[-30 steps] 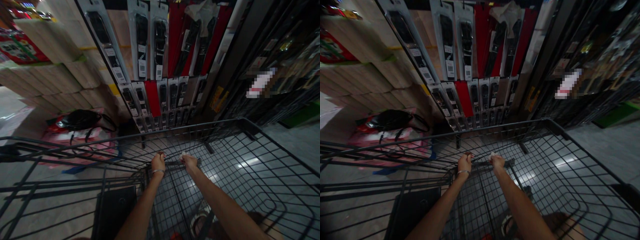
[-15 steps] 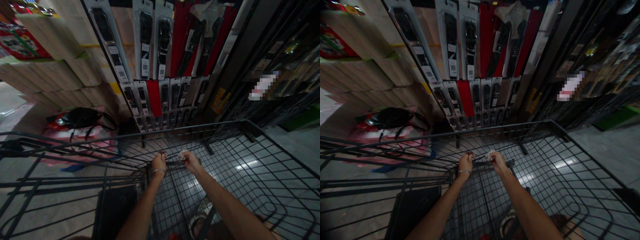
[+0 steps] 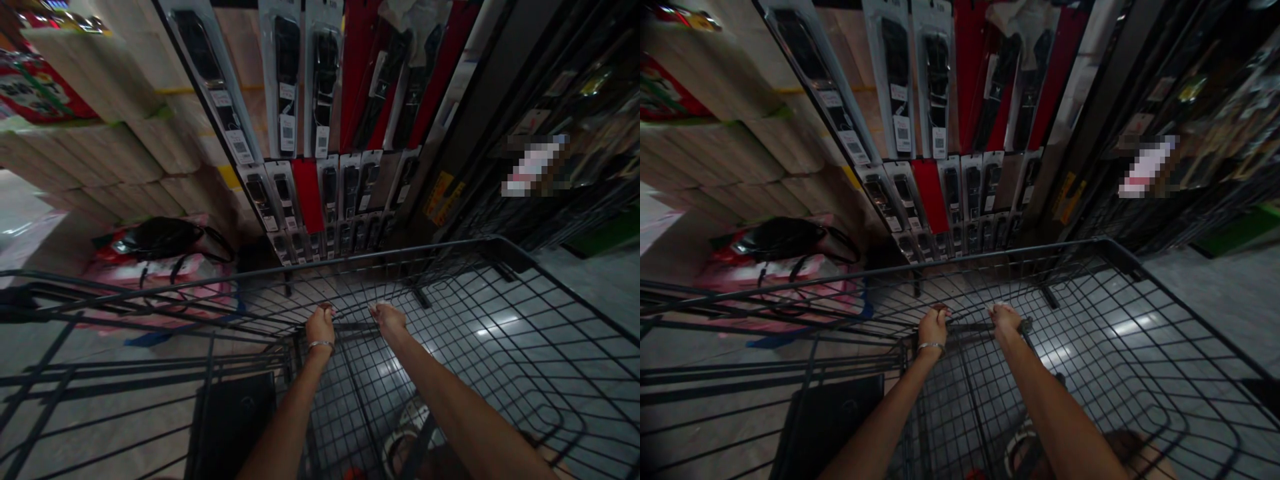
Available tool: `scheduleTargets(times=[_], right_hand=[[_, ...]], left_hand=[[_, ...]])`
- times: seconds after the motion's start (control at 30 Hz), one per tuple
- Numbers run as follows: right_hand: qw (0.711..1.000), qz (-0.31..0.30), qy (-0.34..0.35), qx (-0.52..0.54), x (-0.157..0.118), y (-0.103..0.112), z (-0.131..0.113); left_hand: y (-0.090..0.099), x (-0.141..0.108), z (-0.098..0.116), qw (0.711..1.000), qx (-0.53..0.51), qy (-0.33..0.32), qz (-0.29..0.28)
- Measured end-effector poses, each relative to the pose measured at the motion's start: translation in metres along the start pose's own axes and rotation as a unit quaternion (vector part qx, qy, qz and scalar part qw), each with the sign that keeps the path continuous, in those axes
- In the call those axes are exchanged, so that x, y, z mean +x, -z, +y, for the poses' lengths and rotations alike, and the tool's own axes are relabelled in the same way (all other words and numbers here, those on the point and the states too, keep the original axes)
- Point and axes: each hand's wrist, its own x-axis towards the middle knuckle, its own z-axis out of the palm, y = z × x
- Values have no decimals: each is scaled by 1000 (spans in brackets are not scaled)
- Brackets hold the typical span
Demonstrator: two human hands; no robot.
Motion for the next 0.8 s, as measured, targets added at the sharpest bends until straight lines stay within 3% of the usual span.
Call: scheduleTargets(times=[0.13,0.43,0.6,0.8], right_hand=[[999,15,-48,2,-4,-4,-11],[990,-94,-106,-19,-15,20,-34],[996,-2,-83,-36,-6,32,-25],[996,66,-55,-16,4,8,-12]], left_hand=[[1,0,3,1000,6,9,-2],[3,0,3,1000,16,7,-14],[2,-1,-2,1000,8,-8,-3],[2,0,-1,1000,19,-5,-5]])
